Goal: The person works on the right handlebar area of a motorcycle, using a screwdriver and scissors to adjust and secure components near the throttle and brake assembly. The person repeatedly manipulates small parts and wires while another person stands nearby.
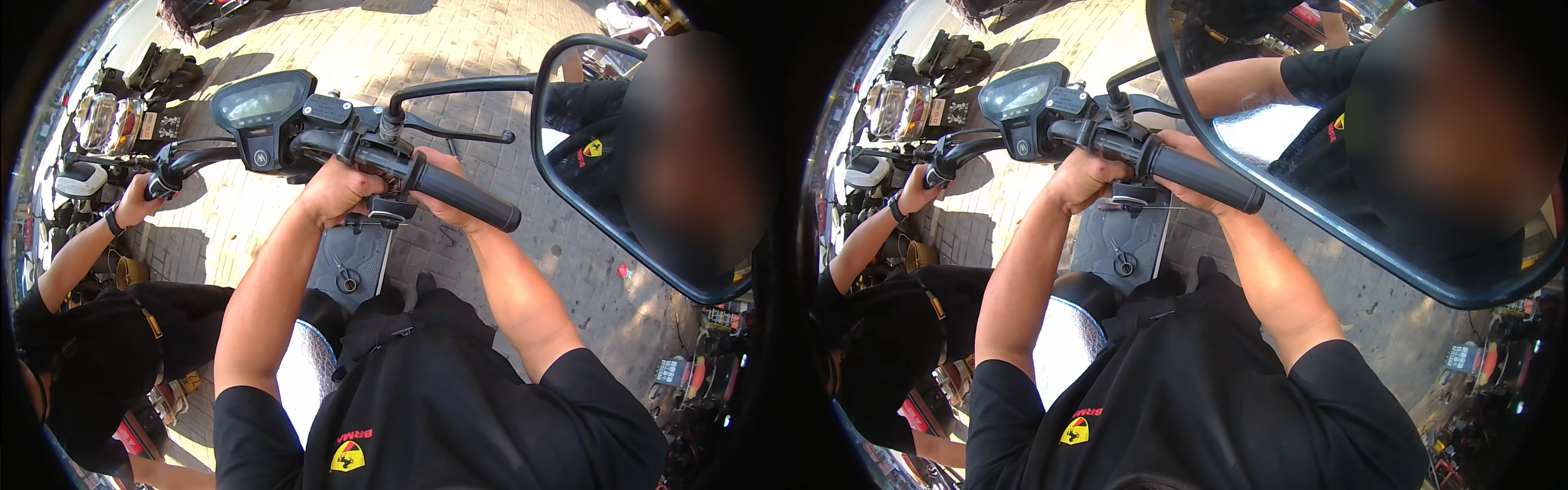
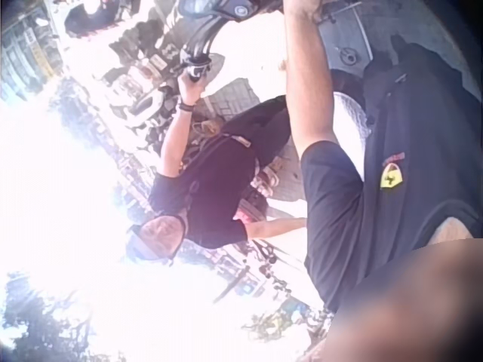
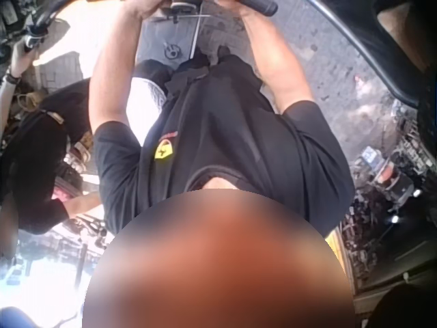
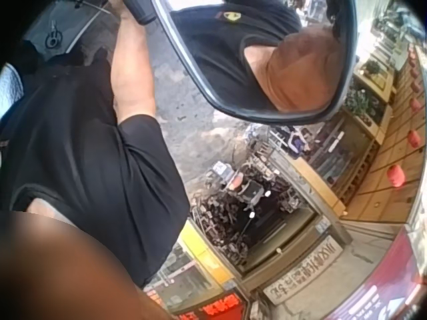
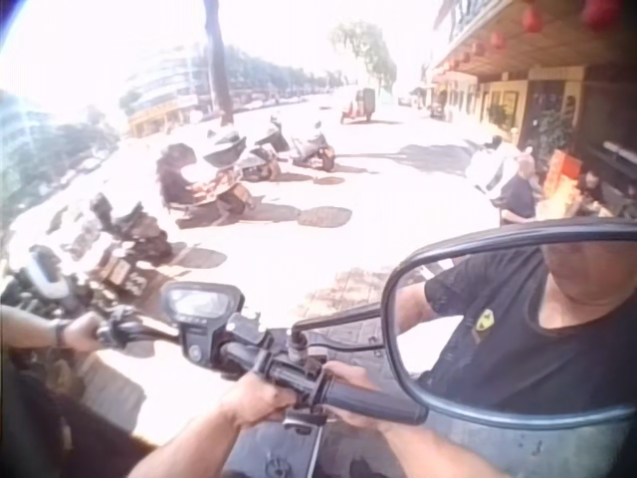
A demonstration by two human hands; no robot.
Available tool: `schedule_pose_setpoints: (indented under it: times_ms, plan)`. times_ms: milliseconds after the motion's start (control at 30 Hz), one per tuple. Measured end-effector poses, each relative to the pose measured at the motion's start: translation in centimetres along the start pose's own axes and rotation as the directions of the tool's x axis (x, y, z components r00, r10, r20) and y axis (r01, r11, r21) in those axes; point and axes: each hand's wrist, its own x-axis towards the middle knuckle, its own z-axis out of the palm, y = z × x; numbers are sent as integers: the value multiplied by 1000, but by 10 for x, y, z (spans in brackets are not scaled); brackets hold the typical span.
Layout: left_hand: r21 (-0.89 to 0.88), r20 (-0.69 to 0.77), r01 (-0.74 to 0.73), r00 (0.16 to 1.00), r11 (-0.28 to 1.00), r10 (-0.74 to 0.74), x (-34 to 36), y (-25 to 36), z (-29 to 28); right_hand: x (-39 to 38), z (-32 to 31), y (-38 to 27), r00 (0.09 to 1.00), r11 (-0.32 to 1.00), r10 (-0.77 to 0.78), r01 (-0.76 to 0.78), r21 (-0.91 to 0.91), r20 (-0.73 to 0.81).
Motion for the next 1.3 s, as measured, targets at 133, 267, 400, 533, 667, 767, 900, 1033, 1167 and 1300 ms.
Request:
schedule_pose_setpoints:
  times_ms: [133, 267, 400, 533, 667, 767, 900, 1033, 1167, 1300]
  plan:
    - [9, -2, 0, 1000, 1000, 0, 3, -4, -1, 2, -1, 2, 1000, 1000, -9, 10, -20, 29]
    - [-51, -2, -51, 999, 997, 51, 7, -11, 0, 6, 3, 9, 999, 1000, -2, 3, -23, 42]
    - [-54, 5, -75, 997, 996, 76, 8, -15, -1, 7, 2, 8, 999, 1000, -19, 20, -17, 44]
    - [-15, 15, -42, 999, 999, 42, 8, -14, -3, 4, 0, 2, 999, 997, 18, -20, 74, 33]
    - [20, -2, -44, 999, 999, 44, 5, -11, 0, 3, 3, 3, 983, 960, 179, -181, 213, 31]
    - [62, -36, -42, 998, 997, 44, 2, -9, 4, 5, 4, 8, 996, 993, 76, -80, 91, 44]
    - [68, -39, -21, 999, 997, 24, -2, -4, 7, 5, 1, 13, 996, 999, 32, -34, 17, 80]
    - [64, -30, 0, 1000, 998, 2, -2, -2, 7, 4, 0, 13, 995, 999, 33, -35, 20, 91]
    - [120, -18, 9, 1000, 993, -7, 1, -4, 4, 3, 2, 11, 993, 997, 63, -59, -43, 96]
    - [137, -20, 3, 1000, 991, 0, 3, -8, 3, 2, 3, 9, 994, 997, 73, -69, -42, 85]
